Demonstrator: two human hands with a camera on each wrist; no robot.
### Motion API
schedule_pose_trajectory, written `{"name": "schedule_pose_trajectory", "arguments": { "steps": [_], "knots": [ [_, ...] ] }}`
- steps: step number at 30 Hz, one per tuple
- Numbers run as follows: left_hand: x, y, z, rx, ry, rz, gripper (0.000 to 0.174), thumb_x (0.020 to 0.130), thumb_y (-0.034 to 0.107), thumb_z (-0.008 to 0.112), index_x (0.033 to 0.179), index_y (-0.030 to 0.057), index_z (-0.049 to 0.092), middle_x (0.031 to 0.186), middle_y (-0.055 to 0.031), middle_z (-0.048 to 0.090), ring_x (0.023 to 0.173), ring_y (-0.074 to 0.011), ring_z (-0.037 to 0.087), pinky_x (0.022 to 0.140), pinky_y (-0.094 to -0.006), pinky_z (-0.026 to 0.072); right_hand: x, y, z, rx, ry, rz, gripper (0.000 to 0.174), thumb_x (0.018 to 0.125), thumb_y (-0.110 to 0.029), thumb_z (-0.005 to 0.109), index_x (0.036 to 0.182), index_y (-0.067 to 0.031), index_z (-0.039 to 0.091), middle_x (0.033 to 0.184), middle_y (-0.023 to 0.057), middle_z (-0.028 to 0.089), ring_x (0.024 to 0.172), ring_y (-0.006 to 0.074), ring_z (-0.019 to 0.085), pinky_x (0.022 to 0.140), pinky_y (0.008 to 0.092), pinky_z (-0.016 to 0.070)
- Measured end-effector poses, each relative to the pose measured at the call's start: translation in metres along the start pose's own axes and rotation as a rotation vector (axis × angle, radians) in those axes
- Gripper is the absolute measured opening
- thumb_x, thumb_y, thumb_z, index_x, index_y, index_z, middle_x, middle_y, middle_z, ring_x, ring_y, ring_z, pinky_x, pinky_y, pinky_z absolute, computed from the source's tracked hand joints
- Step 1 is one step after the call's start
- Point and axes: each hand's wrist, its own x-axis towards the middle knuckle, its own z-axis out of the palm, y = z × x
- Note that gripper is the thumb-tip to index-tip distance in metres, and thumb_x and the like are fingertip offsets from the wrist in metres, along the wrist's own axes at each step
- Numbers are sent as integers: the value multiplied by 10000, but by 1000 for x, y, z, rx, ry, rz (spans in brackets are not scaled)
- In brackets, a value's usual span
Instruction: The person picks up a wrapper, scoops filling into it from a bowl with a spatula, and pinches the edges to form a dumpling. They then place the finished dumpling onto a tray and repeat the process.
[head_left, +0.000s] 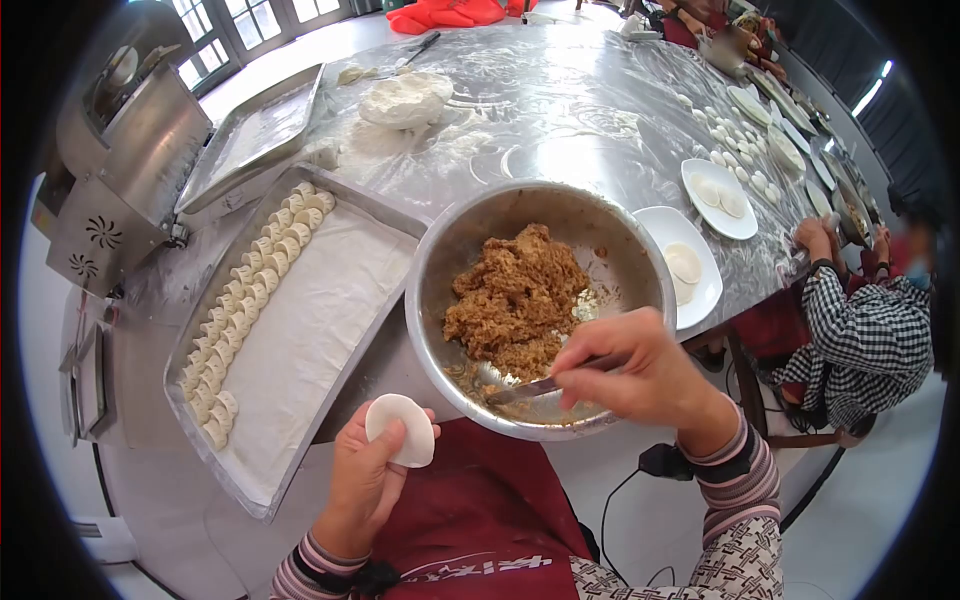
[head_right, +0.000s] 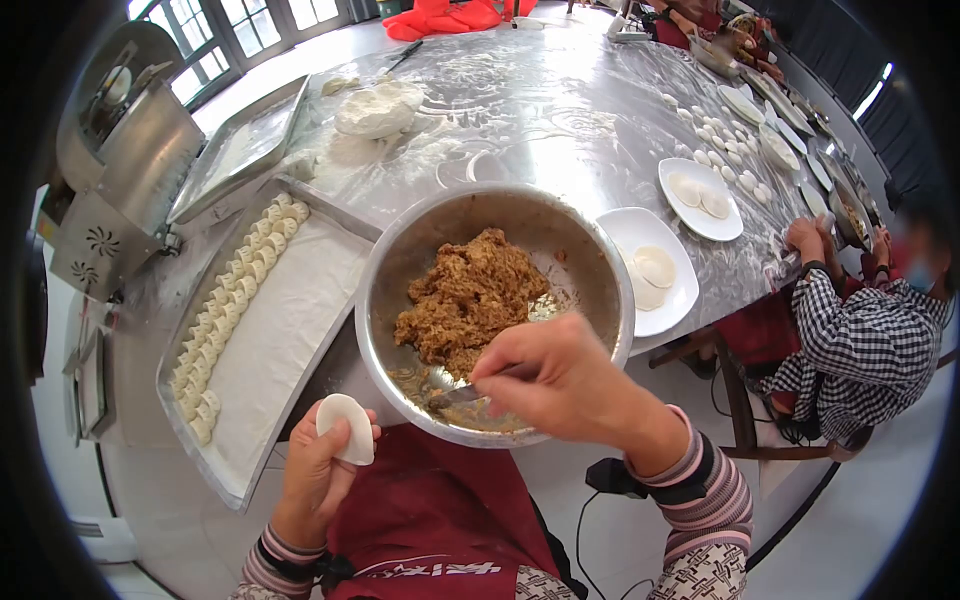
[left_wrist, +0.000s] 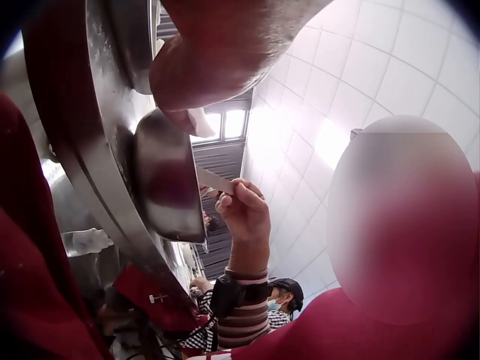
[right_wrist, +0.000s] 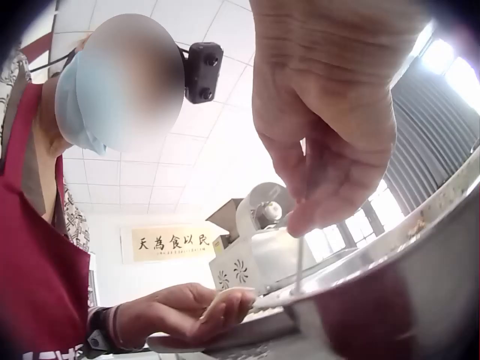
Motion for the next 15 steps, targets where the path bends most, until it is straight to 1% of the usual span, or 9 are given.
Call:
{"name": "schedule_pose_trajectory", "arguments": {
  "steps": [1, 2, 3, 5, 6, 9, 11, 13, 15],
  "knots": [
    [1, -1, 0, -15, -5, -10, 277, 871, 120, 655, 1098, 22, 529, 998, -170, 654, 862, -237, 671, 776, -332, 568, 0, -1, 3, -110, -68, -57, 48, 779, -19, 639, 785, 27, 653, 673, 133, 645, 585, 158, 654, 510, 284, 482],
    [1, -1, 1, -12, -10, -11, 277, 871, 120, 655, 1098, 22, 529, 998, -170, 654, 862, -237, 671, 776, -332, 568, 2, 6, 10, -210, -46, -111, 46, 755, -13, 636, 782, 21, 648, 684, 146, 636, 588, 231, 643, 540, 316, 488],
    [-1, -2, 3, -12, -20, -19, 272, 873, 116, 652, 1098, 22, 531, 997, -169, 654, 862, -237, 672, 776, -331, 569, 4, 13, 13, -211, -43, -111, 46, 755, -13, 636, 782, 21, 648, 684, 146, 636, 588, 231, 643, 540, 316, 488],
    [-3, -2, 4, -15, -31, -22, 268, 874, 112, 649, 1098, 23, 533, 997, -169, 654, 861, -237, 672, 775, -330, 569, 9, 24, 14, -482, 27, -215, 48, 725, 0, 632, 767, 20, 644, 682, 155, 623, 604, 282, 626, 572, 342, 490],
    [-4, -1, 3, -11, -36, -9, 267, 875, 113, 648, 1099, 22, 534, 997, -168, 654, 863, -237, 671, 779, -332, 568, 8, 12, 10, -454, 25, -159, 31, 725, -2, 622, 746, 16, 636, 678, 152, 620, 621, 296, 628, 584, 365, 493],
    [-5, 2, -5, -5, -31, 12, 269, 874, 117, 650, 1099, 22, 536, 998, -169, 654, 867, -240, 670, 785, -335, 566, -1, -15, -4, -301, -33, -65, 32, 738, -15, 610, 729, 10, 627, 693, 156, 626, 630, 320, 625, 587, 377, 495],
    [-5, 0, -8, 0, -32, 18, 272, 873, 120, 653, 1099, 22, 537, 998, -170, 654, 869, -241, 669, 786, -337, 564, -4, -16, -3, -263, -159, -61, 36, 748, -29, 609, 741, 3, 625, 712, 152, 623, 652, 334, 621, 589, 387, 496],
    [-5, -1, -7, -38, -23, 2, 271, 874, 120, 651, 1099, 22, 537, 999, -171, 654, 872, -243, 668, 786, -339, 564, -3, -1, 9, -536, -156, -207, 36, 749, -31, 621, 767, 0, 630, 723, 141, 614, 665, 324, 619, 590, 383, 497],
    [-7, -1, -4, -39, -35, -14, 269, 874, 120, 651, 1098, 22, 537, 999, -170, 654, 871, -242, 669, 785, -338, 564, -1, 11, 13, -626, -109, -188, 47, 750, -32, 624, 787, -4, 632, 736, 133, 605, 678, 324, 616, 595, 394, 494]
  ]
}}
